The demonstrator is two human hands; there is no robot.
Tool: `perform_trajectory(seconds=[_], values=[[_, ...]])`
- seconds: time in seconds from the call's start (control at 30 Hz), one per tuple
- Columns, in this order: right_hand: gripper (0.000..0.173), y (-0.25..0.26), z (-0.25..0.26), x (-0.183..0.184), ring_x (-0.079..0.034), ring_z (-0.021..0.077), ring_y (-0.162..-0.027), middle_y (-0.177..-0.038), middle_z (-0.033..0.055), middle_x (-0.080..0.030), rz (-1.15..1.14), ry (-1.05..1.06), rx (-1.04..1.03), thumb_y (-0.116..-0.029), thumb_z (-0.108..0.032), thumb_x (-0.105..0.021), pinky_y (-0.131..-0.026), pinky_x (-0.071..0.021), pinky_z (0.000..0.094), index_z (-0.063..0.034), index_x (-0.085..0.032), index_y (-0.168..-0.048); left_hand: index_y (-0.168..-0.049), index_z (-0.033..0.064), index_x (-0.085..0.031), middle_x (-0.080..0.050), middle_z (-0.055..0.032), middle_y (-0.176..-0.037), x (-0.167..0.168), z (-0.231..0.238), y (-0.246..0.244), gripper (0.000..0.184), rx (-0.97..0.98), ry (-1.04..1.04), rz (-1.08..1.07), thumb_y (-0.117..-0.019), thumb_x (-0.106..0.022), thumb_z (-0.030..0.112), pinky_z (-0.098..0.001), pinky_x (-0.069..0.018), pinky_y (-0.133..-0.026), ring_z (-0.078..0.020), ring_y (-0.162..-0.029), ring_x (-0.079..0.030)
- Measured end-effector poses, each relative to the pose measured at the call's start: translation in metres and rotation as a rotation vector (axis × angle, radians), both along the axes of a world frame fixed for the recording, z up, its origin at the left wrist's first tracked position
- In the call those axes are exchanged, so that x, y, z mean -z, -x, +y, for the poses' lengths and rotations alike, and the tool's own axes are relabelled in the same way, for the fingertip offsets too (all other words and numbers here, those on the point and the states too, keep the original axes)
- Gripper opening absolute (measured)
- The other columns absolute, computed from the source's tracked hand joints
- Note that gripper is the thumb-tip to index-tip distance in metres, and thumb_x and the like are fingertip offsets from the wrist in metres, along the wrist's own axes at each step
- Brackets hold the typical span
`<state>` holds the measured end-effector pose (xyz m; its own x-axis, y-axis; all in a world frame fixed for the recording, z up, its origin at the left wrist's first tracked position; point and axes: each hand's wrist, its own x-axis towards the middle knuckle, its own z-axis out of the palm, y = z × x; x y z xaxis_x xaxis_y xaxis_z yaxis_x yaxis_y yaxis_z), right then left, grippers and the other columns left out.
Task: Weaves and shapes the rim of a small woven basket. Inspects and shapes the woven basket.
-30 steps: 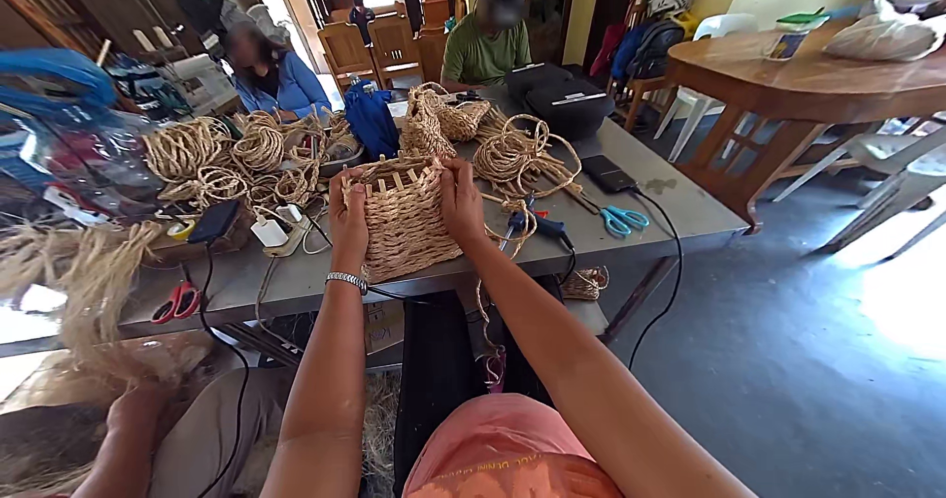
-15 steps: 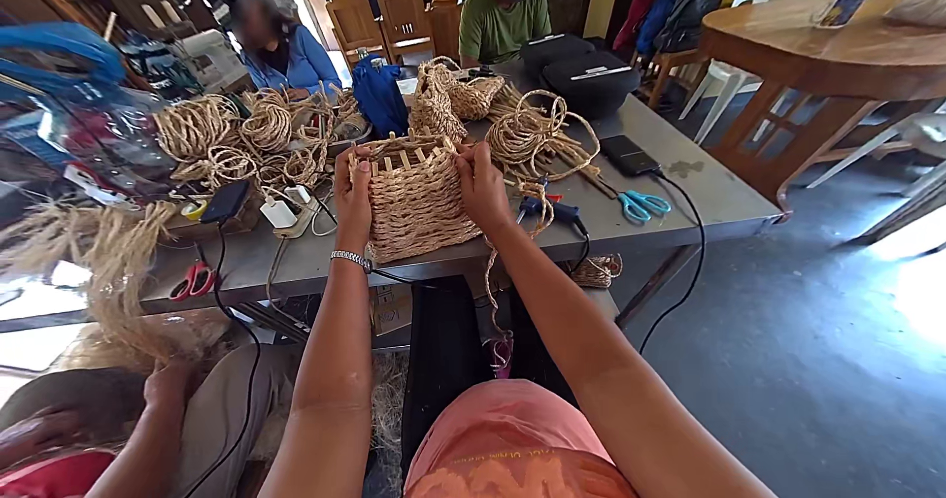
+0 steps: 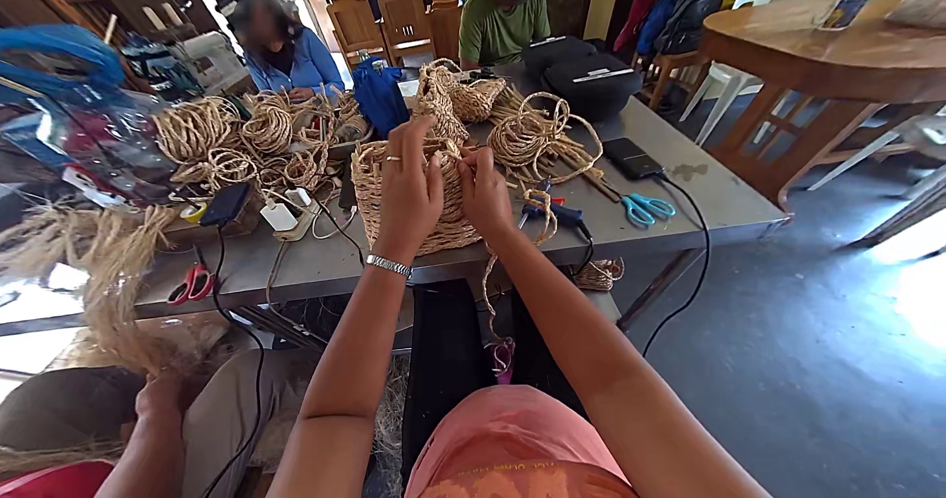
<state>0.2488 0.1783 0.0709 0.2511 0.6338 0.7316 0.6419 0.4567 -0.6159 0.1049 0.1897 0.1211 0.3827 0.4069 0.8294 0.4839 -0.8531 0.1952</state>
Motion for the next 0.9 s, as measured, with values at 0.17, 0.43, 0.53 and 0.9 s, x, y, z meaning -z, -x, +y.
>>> perform_trajectory(seconds=[0.17, 0.43, 0.53, 0.9], values=[[0.021, -0.006, 0.000, -0.003, -0.071, 0.0286, -0.112, -0.130, 0.0186, -0.068, -0.069, 0.014, 0.001, -0.1082, -0.011, -0.045, -0.094, -0.0572, 0.0421, 0.0050, -0.055, -0.119, -0.138, 0.0057, -0.055, -0.066, -0.0159, -0.128, 0.014, 0.017, -0.019, 0.039, -0.233, -0.034, 0.162, -0.1016, -0.052, 0.019, -0.0549, -0.0332, -0.113, -0.0350, -0.125, -0.058], [0.018, -0.008, -0.013, -0.013, -0.068, 0.0323, -0.104, -0.109, 0.0183, -0.070, -0.144, -0.010, 0.095, -0.1037, -0.011, -0.056, -0.094, -0.0547, 0.0443, 0.0035, -0.065, -0.108, -0.121, 0.0061, -0.067, -0.066, -0.0156, -0.127, -0.003, 0.008, -0.025, 0.035, -0.313, 0.135, 0.235, -0.1077, -0.043, 0.026, -0.0546, -0.0311, -0.114, -0.0354, -0.130, -0.054], [0.022, -0.009, -0.023, -0.020, -0.070, 0.0305, -0.094, -0.107, 0.0201, -0.068, -0.132, 0.086, 0.058, -0.1045, -0.015, -0.055, -0.085, -0.0581, 0.0448, 0.0039, -0.064, -0.112, -0.116, 0.0084, -0.070, -0.069, -0.0126, -0.123, 0.006, 0.021, -0.015, 0.030, -0.205, 0.086, 0.158, -0.1041, -0.048, 0.023, -0.0566, -0.0320, -0.110, -0.0337, -0.126, -0.056], [0.036, -0.003, -0.037, -0.035, -0.069, 0.0183, -0.085, -0.096, 0.0095, -0.074, -0.096, 0.335, -0.244, -0.1093, -0.029, -0.049, -0.083, -0.0545, 0.0423, -0.0030, -0.074, -0.106, -0.118, 0.0032, -0.069, -0.071, -0.0101, -0.119, -0.001, 0.060, 0.063, 0.030, 0.217, 0.120, 0.122, -0.1007, -0.050, 0.016, -0.0536, -0.0111, -0.127, -0.0241, -0.132, -0.056]])
